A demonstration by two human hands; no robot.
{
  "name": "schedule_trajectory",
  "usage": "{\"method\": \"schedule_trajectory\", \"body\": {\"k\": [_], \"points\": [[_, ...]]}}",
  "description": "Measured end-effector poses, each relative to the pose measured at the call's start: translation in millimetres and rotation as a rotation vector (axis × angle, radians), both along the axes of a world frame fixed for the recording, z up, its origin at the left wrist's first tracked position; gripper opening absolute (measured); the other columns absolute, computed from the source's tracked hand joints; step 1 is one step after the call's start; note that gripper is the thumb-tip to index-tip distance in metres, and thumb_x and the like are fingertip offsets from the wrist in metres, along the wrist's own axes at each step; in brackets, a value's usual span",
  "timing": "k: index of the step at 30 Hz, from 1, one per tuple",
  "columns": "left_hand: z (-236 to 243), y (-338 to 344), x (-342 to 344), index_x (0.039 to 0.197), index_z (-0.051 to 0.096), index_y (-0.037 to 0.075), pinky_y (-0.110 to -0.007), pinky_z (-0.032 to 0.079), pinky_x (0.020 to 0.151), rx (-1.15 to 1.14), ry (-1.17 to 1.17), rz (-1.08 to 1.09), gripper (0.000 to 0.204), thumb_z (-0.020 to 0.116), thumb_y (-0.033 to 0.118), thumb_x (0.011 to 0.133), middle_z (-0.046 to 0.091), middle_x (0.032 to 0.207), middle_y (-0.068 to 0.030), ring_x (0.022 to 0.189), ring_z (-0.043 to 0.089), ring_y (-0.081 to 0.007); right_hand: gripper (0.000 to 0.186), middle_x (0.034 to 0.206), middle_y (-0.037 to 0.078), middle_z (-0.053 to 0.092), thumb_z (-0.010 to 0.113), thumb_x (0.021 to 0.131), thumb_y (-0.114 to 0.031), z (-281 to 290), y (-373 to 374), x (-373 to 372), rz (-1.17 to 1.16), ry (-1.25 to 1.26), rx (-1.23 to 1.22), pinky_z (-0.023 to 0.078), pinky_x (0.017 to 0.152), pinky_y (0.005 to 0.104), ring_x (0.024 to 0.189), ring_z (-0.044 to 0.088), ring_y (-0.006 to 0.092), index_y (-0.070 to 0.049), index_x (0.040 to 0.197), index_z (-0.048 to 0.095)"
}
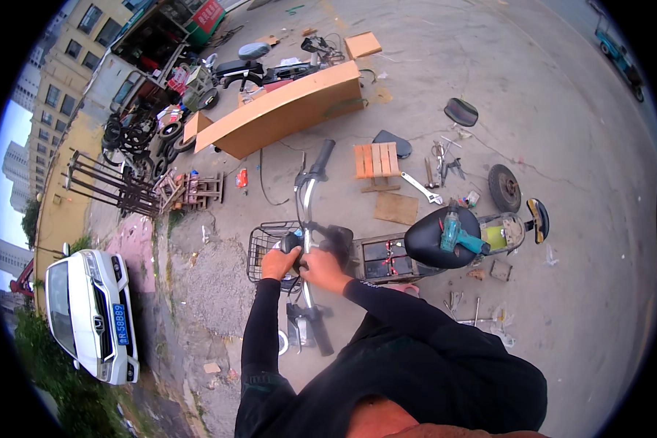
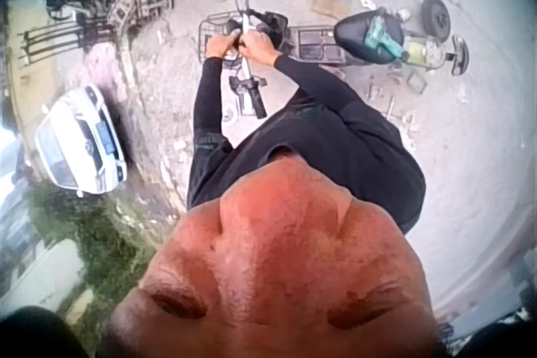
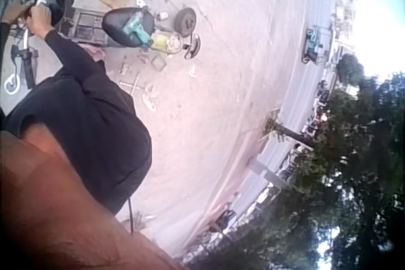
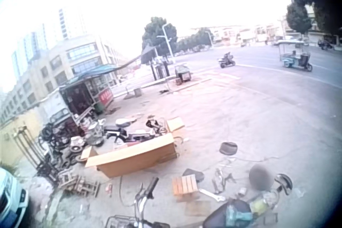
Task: The person works on a green electric scooter, using a T-handle wrench to loosen bolts on the rear wheel. They remove the wheel and place it on the ground, then use a power drill on the handlebar area.
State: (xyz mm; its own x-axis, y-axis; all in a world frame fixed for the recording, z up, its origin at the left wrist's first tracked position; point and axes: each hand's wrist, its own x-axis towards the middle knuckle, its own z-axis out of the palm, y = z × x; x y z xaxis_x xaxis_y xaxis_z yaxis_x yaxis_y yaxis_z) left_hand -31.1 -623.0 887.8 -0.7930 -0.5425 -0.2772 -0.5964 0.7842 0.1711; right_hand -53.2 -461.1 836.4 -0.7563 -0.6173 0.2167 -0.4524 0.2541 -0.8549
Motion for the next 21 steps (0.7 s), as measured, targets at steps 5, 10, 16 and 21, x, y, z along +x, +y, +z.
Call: {"method": "schedule_trajectory", "body": {"k": [5,10,16,21], "points": [[-4,1,8,0.085,0.071,-0.006,-0.046,0.054,0.078,-0.044,0.016,0.034,0.071,0.066,0.063,0.074,0.069,0.083,-0.0285,0.086,0.069,-0.043,0.023,0.09,0.017,0.063,0.067,0.075,-0.017,12,-9,7,-0.065,-0.064,0.049,0.053,0.071,0.0475,0.078,0.065,0.0365,-0.008,0.096,0.068],[-17,-6,4,0.081,0.069,-0.012,-0.046,0.053,0.077,-0.021,0.099,0.093,0.081,0.063,0.069,0.075,0.067,0.081,-0.0318,0.085,0.069,-0.0417,0.017,0.089,0.018,0.065,0.063,0.079,-0.016,3,-16,3,-0.134,-0.081,0.07,0.053,0.071,0.0487,0.079,0.066,0.0372,-0.009,0.092,0.07],[-2,4,20,0.086,0.069,-0.013,-0.05,0.049,0.082,-0.007,-0.103,0.164,0.089,0.051,0.074,0.082,0.065,0.086,-0.037,0.093,0.066,-0.0468,0.014,0.088,0.017,0.065,0.063,0.082,-0.016,-12,10,-23,0.146,-0.003,-0.018,0.052,0.072,0.0478,0.082,0.066,0.0363,-0.008,0.088,0.071],[-39,16,61,0.088,0.07,-0.009,-0.049,0.05,0.074,0.217,0.133,0.138,0.071,0.061,0.062,0.084,0.067,0.083,-0.0312,0.084,0.069,-0.0401,0.013,0.085,0.02,0.064,0.064,0.076,-0.01,-33,-10,-25,0.102,-0.017,0.007,0.051,0.075,0.0473,0.085,0.064,0.0394,-0.004,0.086,0.068]]}}
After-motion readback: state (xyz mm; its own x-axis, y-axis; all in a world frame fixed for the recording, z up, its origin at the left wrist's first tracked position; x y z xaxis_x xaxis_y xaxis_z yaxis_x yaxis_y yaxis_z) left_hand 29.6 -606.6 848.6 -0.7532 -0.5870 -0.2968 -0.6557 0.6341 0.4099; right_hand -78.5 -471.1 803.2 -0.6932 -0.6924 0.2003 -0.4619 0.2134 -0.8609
